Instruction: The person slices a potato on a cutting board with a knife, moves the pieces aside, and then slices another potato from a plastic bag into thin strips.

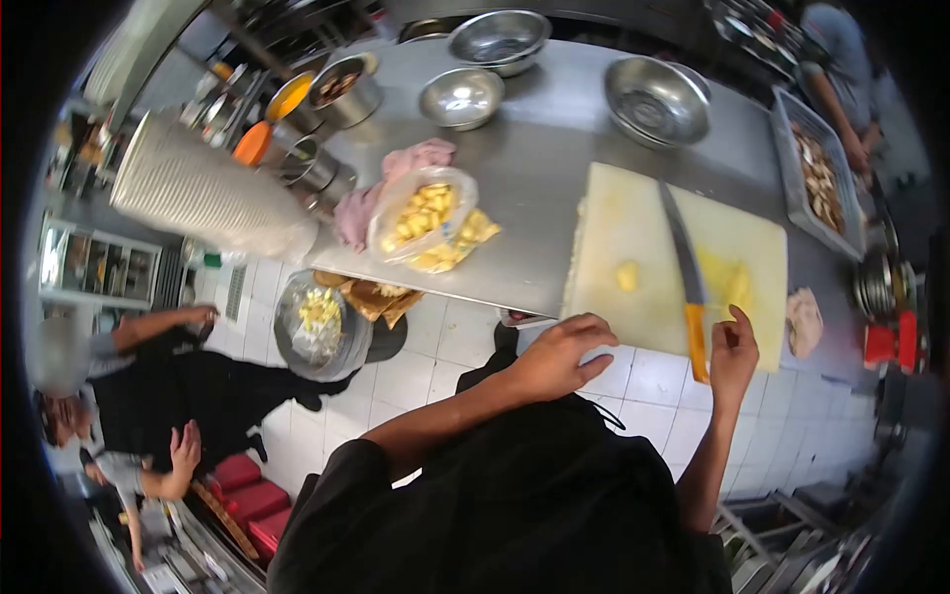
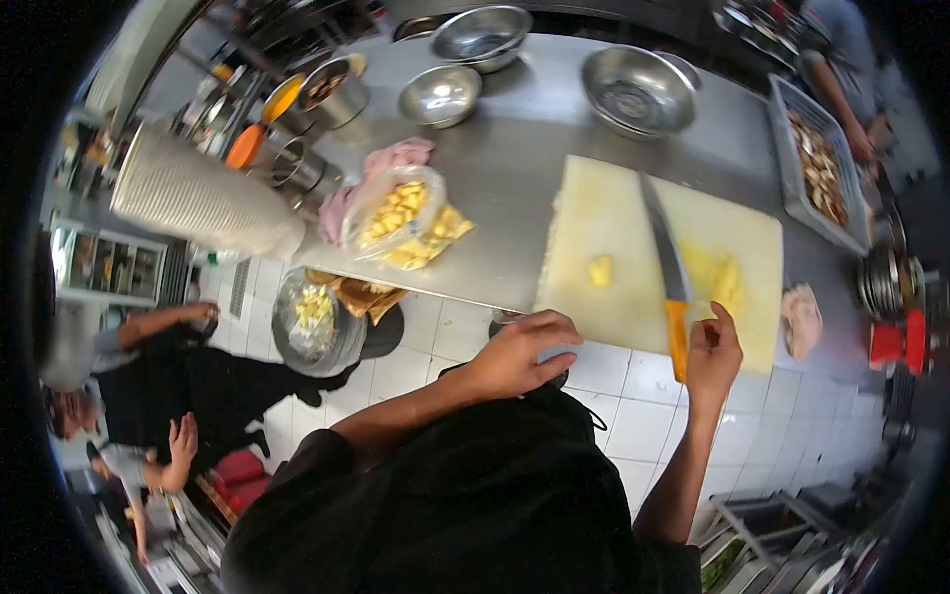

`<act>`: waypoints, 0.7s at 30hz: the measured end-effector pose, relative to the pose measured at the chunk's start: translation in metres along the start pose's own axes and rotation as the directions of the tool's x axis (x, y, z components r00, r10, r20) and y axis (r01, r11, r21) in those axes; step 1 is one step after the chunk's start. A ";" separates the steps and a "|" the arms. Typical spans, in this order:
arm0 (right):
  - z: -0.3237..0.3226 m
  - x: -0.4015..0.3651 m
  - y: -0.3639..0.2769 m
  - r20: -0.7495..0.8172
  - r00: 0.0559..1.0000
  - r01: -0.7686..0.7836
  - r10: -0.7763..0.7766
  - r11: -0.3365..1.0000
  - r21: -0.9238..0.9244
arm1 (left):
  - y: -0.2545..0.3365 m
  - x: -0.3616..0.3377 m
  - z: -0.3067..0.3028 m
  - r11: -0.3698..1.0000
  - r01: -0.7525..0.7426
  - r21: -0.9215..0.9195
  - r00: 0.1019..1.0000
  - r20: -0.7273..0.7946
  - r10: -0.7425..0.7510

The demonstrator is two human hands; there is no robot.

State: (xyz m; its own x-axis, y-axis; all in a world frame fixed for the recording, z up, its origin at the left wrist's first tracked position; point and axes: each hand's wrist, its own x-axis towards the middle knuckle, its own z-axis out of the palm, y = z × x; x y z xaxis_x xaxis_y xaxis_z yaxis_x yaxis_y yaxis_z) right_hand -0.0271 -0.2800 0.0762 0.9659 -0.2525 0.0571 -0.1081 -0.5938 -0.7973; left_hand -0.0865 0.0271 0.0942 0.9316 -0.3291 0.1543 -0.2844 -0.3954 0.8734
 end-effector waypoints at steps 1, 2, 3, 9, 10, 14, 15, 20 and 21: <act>-0.005 -0.004 0.009 -0.015 1.000 0.026 -0.027 0.997 -0.072 | 0.004 0.008 0.003 1.000 -0.014 -0.017 1.000 -0.022 0.014; -0.009 -0.009 0.017 -0.030 0.999 0.029 -0.032 0.996 -0.083 | 0.005 0.015 0.004 0.999 -0.027 -0.033 0.999 -0.044 0.026; -0.011 -0.015 0.016 -0.044 0.998 0.030 -0.035 0.995 -0.095 | 0.006 0.021 0.008 0.999 -0.028 -0.015 0.995 -0.100 0.026; -0.021 -0.040 0.023 -0.158 0.987 0.015 -0.034 0.993 -0.120 | 0.013 0.047 0.042 1.000 0.015 0.005 1.000 -0.022 -0.015; -0.023 -0.042 0.021 -0.163 0.986 0.012 -0.031 0.994 -0.113 | 0.017 0.052 0.049 1.000 0.022 0.006 1.000 0.006 -0.022; -0.024 -0.053 0.006 -0.131 0.988 0.078 -0.087 0.994 -0.077 | 0.013 0.063 0.067 0.997 0.012 0.080 0.998 -0.060 -0.008; -0.021 -0.055 0.010 -0.120 0.987 0.096 -0.104 0.993 -0.070 | 0.000 0.064 0.068 0.989 -0.058 0.137 0.991 -0.109 0.073; -0.011 -0.055 0.012 -0.045 0.986 0.153 -0.158 0.983 -0.101 | -0.014 0.072 0.056 0.975 -0.016 0.222 0.978 -0.201 0.062; -0.007 -0.053 0.012 -0.023 0.986 0.162 -0.166 0.981 -0.108 | -0.013 0.074 0.055 0.977 0.005 0.214 0.979 -0.202 0.040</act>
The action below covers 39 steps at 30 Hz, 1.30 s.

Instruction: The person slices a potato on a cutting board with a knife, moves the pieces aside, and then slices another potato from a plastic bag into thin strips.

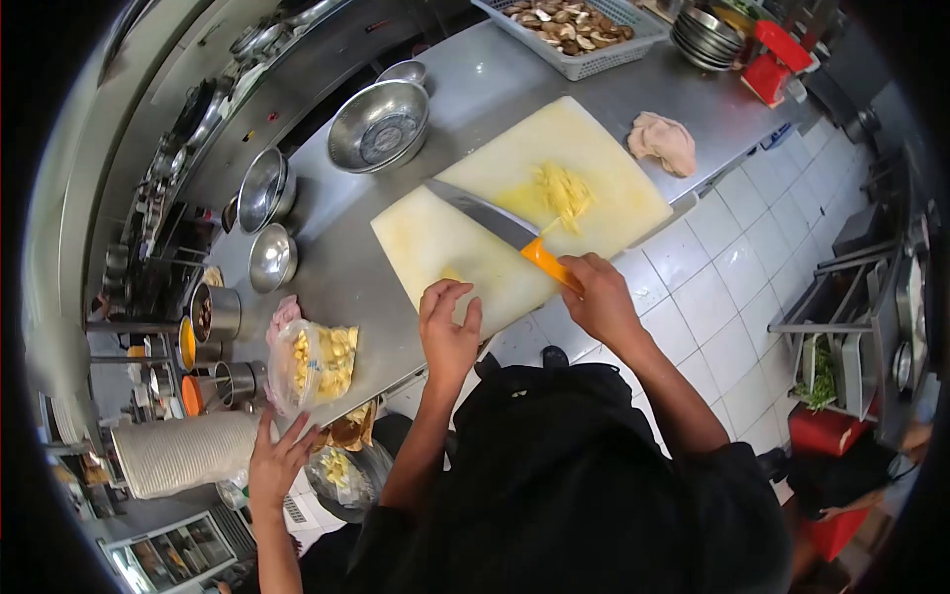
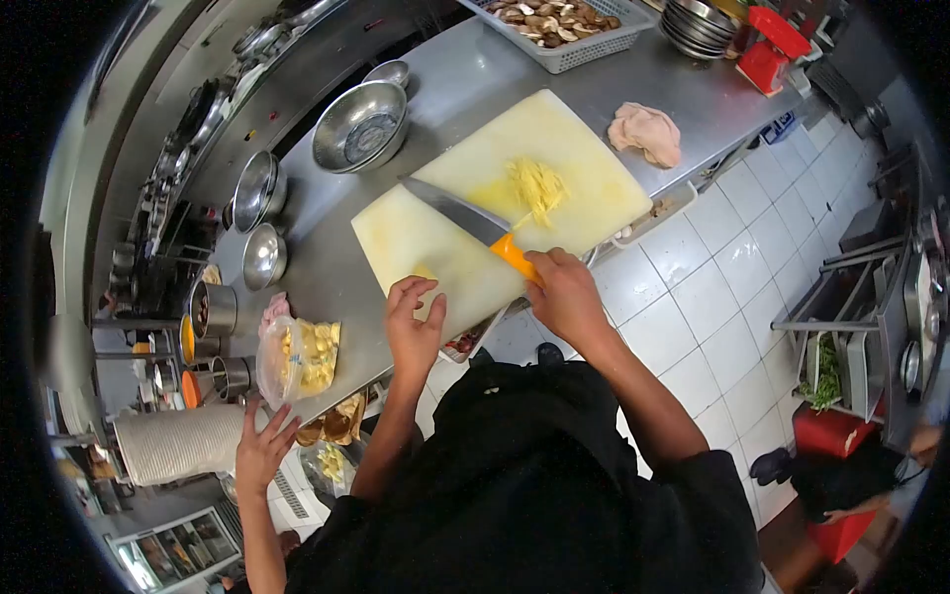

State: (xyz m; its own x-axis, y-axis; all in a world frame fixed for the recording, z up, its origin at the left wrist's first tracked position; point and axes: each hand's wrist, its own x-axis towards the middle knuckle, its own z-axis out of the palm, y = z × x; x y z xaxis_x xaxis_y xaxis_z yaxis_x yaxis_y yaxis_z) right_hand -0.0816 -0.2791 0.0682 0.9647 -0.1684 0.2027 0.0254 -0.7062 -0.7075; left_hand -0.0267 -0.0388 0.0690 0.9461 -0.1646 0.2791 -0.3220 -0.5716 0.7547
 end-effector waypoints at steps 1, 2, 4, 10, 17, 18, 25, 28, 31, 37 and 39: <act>0.004 0.003 0.000 0.022 1.000 0.014 -0.014 1.000 -0.007 | 0.000 0.002 -0.001 1.000 0.022 -0.003 1.000 0.000 -0.022; 0.007 0.007 0.002 0.047 0.998 0.044 -0.043 0.999 -0.017 | -0.003 0.003 -0.001 0.999 0.045 -0.002 0.999 0.006 -0.045; 0.011 0.014 -0.003 0.103 0.995 0.012 -0.003 0.996 -0.085 | -0.004 0.002 -0.001 0.999 0.050 0.005 0.999 -0.008 -0.050; 0.034 0.041 0.001 0.219 0.972 -0.049 0.081 0.988 -0.148 | -0.019 -0.004 -0.003 0.997 0.068 0.047 0.997 -0.046 -0.066; -0.001 0.018 -0.012 0.389 0.885 -0.344 0.255 0.922 0.179 | -0.043 -0.015 -0.014 0.991 0.123 0.046 0.987 -0.114 -0.117; -0.005 0.006 -0.006 0.367 0.891 -0.350 0.266 0.918 0.187 | -0.046 -0.017 -0.016 0.990 0.135 0.046 0.984 -0.124 -0.129; -0.033 -0.029 0.023 0.330 0.839 -0.493 0.432 0.861 0.125 | -0.052 -0.023 -0.025 0.977 0.202 0.064 0.969 -0.161 -0.190; -0.040 -0.018 0.017 0.239 0.891 -0.409 0.386 0.911 0.055 | -0.050 -0.020 -0.026 0.987 0.148 0.064 0.979 -0.154 -0.137; -0.037 -0.010 0.011 0.212 0.915 -0.358 0.343 0.933 0.037 | -0.047 -0.016 -0.028 0.992 0.114 0.053 0.981 -0.166 -0.104; -0.010 -0.002 0.001 0.200 0.951 -0.244 0.234 0.970 0.025 | -0.045 -0.018 -0.027 0.984 0.174 0.020 0.973 -0.156 -0.169; -0.005 -0.004 -0.004 0.214 0.947 -0.263 0.239 0.960 0.092 | -0.050 -0.020 -0.021 0.989 0.144 0.032 0.979 -0.152 -0.137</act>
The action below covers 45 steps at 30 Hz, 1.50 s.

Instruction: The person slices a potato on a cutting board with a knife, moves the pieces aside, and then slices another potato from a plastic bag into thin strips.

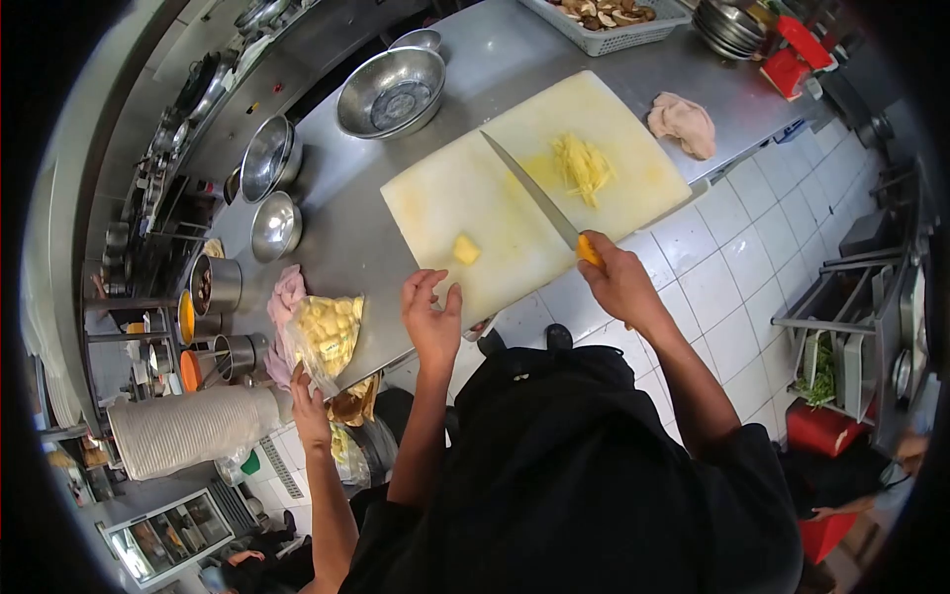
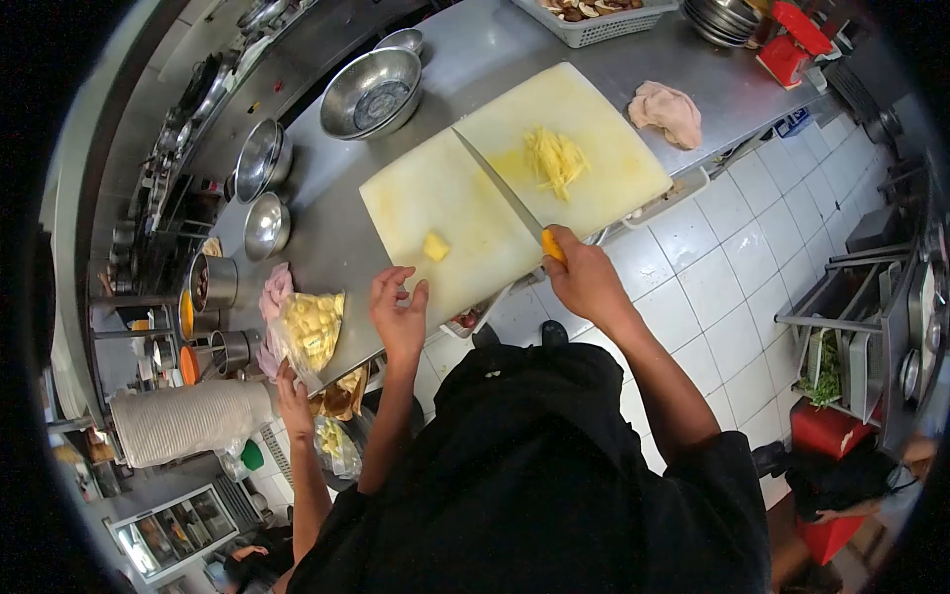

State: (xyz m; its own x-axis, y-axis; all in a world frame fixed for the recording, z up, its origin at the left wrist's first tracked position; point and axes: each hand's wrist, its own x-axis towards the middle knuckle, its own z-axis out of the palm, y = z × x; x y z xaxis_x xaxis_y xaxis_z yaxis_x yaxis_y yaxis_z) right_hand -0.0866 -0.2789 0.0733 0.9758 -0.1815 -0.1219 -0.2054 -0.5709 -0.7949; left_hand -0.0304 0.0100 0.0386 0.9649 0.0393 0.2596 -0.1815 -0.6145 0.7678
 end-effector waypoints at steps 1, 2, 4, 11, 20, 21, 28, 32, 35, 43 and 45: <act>0.001 -0.001 -0.005 0.020 1.000 -0.023 0.022 0.998 0.052 | 0.000 0.000 0.003 1.000 -0.015 -0.002 1.000 0.006 0.015; 0.001 -0.003 -0.007 0.040 0.998 -0.046 0.042 0.994 0.104 | 0.000 0.000 0.006 1.000 -0.031 -0.004 0.999 0.011 0.031; 0.001 -0.006 -0.006 0.105 0.989 -0.120 0.106 0.984 0.136 | 0.002 0.003 0.014 0.996 -0.088 -0.001 0.996 -0.009 0.088; 0.000 -0.011 -0.004 0.174 0.981 -0.090 0.087 0.996 0.009 | 0.000 0.028 0.029 0.973 -0.226 0.055 0.974 0.033 0.224; 0.020 -0.018 -0.021 0.196 0.980 -0.034 0.034 0.999 -0.003 | -0.002 0.026 0.043 0.981 -0.190 -0.041 0.979 0.073 0.192; 0.020 -0.017 -0.023 0.202 0.979 -0.040 0.040 0.999 -0.005 | 0.001 0.025 0.041 0.984 -0.174 -0.044 0.981 0.077 0.177; 0.022 -0.012 -0.029 0.189 0.982 -0.009 0.019 0.998 -0.056 | 0.013 0.018 0.029 0.990 -0.128 -0.053 0.987 0.086 0.132; 0.029 -0.007 -0.029 0.179 0.984 0.022 -0.010 0.998 -0.064 | 0.004 0.023 0.042 0.953 -0.299 0.046 0.954 0.049 0.297; 0.033 -0.006 -0.030 0.176 0.983 0.053 -0.042 0.997 -0.059 | -0.012 0.026 0.043 0.969 -0.244 0.022 0.962 0.131 0.240; 0.053 -0.002 -0.047 0.225 0.973 0.075 -0.059 0.995 -0.064 | -0.005 0.022 0.031 0.962 -0.271 -0.033 0.958 0.088 0.273; 0.056 -0.003 -0.049 0.222 0.973 0.073 -0.058 0.995 -0.063 | -0.007 0.028 0.034 0.957 -0.270 -0.108 0.953 0.111 0.281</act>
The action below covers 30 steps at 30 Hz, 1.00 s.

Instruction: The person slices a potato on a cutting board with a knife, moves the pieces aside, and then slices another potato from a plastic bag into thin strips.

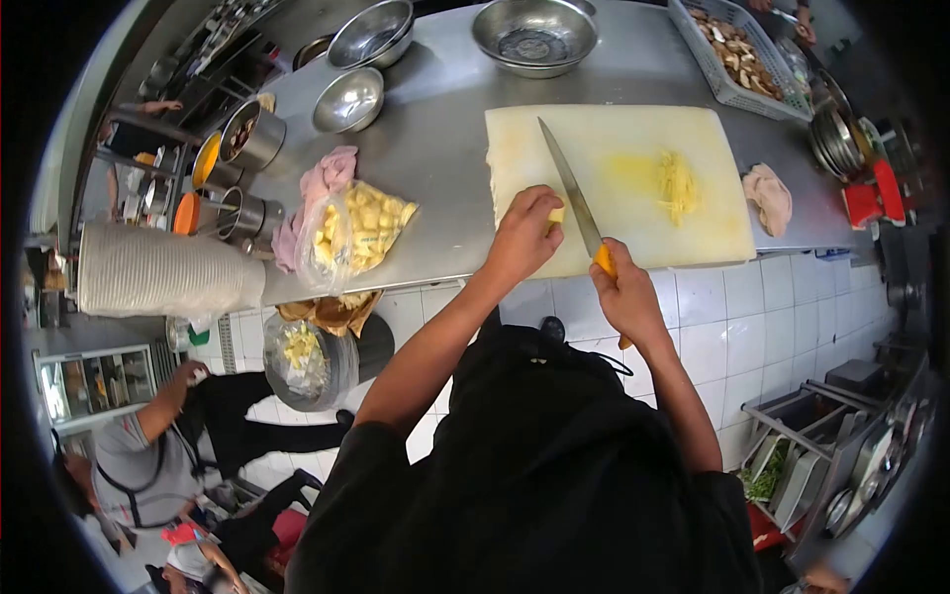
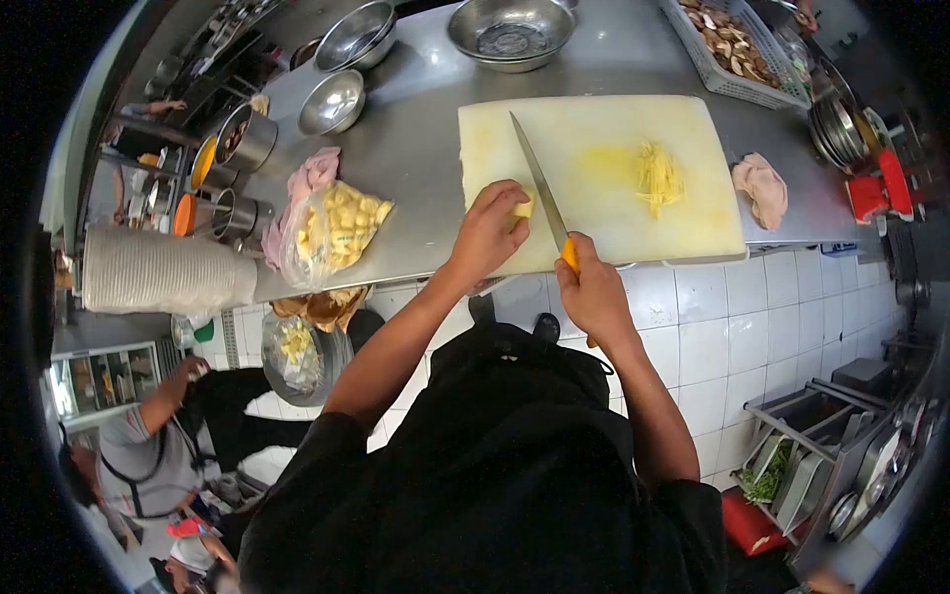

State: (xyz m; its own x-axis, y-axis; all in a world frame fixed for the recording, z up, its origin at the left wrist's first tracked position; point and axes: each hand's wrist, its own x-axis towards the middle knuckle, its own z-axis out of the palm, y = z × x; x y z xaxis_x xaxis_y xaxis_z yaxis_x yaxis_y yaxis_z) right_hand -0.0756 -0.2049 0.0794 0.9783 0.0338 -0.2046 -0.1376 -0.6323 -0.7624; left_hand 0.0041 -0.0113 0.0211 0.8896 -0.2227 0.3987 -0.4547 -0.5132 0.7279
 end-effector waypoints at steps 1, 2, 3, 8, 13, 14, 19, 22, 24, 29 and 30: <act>0.001 0.000 -0.004 0.017 1.000 0.002 -0.002 1.000 0.005 | 0.000 0.000 0.000 1.000 0.006 0.017 1.000 -0.003 -0.006; 0.004 0.001 -0.008 0.037 0.999 0.003 -0.004 1.000 0.011 | -0.001 -0.001 -0.001 0.999 0.015 0.037 1.000 -0.006 -0.014; 0.007 0.002 -0.012 0.054 0.999 0.003 -0.004 1.000 0.018 | -0.001 -0.004 -0.004 0.998 0.021 0.055 1.000 -0.005 -0.021; 0.022 0.012 -0.018 0.057 0.992 0.111 -0.109 0.993 -0.040 | -0.010 -0.019 -0.010 0.995 0.055 0.080 0.988 -0.149 -0.042; 0.012 0.008 -0.030 0.079 0.997 -0.012 0.013 1.000 -0.014 | -0.005 -0.018 -0.019 0.994 0.102 -0.043 0.980 -0.170 -0.108; 0.010 0.007 -0.033 0.089 0.996 -0.024 0.026 0.999 -0.023 | -0.005 -0.018 -0.021 0.984 0.157 -0.079 0.973 -0.160 -0.168; 0.001 0.001 -0.047 0.157 0.983 -0.091 0.099 0.994 -0.058 | -0.004 -0.020 -0.026 0.998 0.017 0.059 0.985 -0.174 -0.006; -0.002 -0.002 -0.051 0.195 0.970 -0.133 0.143 0.989 -0.066 | 0.010 -0.013 -0.025 0.995 0.045 0.087 0.993 -0.111 -0.035; -0.001 -0.003 -0.045 0.187 0.975 -0.112 0.124 0.991 -0.074 | -0.002 -0.010 -0.023 0.993 0.004 0.115 0.995 -0.102 0.008; -0.001 -0.006 -0.026 0.165 0.985 -0.036 0.046 0.997 -0.064 | -0.020 -0.010 -0.028 0.929 0.323 -0.182 0.930 -0.120 -0.347; 0.000 -0.007 -0.024 0.159 0.987 -0.023 0.033 0.998 -0.065 | -0.024 -0.010 -0.028 0.913 0.347 -0.217 0.918 -0.121 -0.377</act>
State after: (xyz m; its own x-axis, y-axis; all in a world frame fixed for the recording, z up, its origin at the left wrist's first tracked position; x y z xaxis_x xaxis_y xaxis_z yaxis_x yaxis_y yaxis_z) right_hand -0.0790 -0.1902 0.0994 0.9361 0.1356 -0.3245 -0.1495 -0.6818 -0.7161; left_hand 0.0047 0.0265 0.0154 0.9833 0.0892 0.1587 -0.1158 -0.3657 0.9235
